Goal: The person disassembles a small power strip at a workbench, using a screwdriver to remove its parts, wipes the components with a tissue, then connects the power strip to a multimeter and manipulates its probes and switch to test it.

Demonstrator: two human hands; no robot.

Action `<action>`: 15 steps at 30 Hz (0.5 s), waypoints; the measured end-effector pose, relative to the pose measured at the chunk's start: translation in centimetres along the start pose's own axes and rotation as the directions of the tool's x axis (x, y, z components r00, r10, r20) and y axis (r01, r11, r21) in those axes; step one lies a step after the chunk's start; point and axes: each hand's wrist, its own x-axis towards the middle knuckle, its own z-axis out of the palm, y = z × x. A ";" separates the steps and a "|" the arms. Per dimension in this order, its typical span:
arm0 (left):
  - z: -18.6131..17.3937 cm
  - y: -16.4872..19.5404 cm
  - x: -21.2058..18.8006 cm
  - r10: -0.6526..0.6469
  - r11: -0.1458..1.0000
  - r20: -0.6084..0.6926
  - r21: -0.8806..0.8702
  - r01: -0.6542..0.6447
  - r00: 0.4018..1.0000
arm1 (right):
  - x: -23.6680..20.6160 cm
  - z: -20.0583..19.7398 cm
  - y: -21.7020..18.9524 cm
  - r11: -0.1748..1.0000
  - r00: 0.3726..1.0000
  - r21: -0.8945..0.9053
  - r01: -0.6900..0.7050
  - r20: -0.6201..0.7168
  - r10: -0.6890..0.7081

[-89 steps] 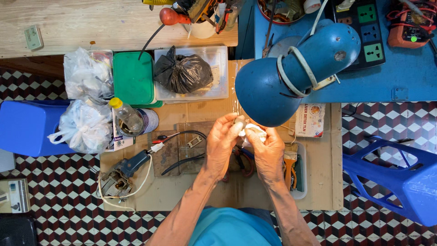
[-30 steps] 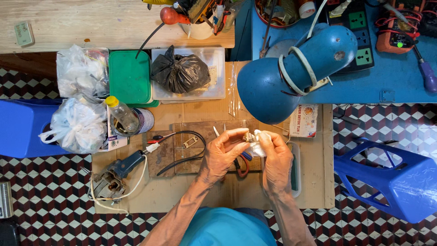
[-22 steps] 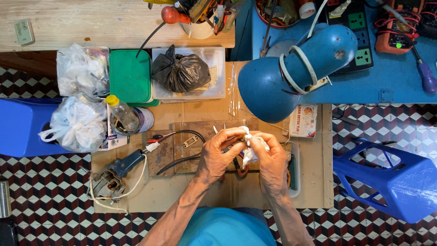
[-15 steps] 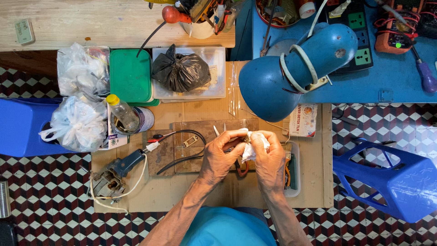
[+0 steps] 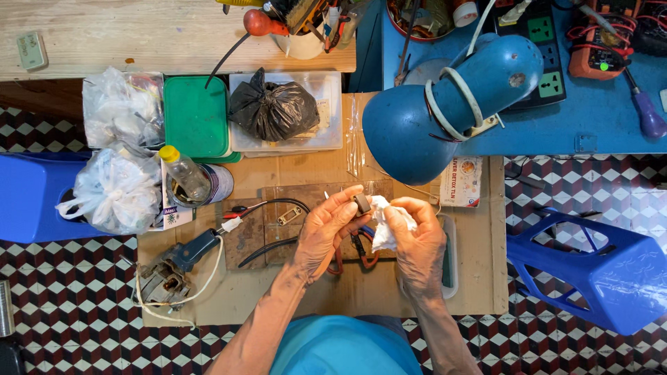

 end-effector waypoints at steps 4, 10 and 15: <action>0.0 -0.6 -0.1 -0.009 0.998 -0.017 0.066 0.010 1.000 | 0.3 1.4 -0.5 0.971 0.996 -0.220 0.093 0.033 -0.088; -0.3 -0.3 -0.1 0.010 0.993 0.022 0.115 -0.013 1.000 | 0.6 2.1 -0.3 0.969 0.995 -0.227 0.099 0.031 -0.094; 0.3 0.4 0.3 0.010 0.992 -0.016 0.127 -0.008 1.000 | -0.7 1.5 0.7 0.978 0.998 -0.203 0.039 0.046 -0.030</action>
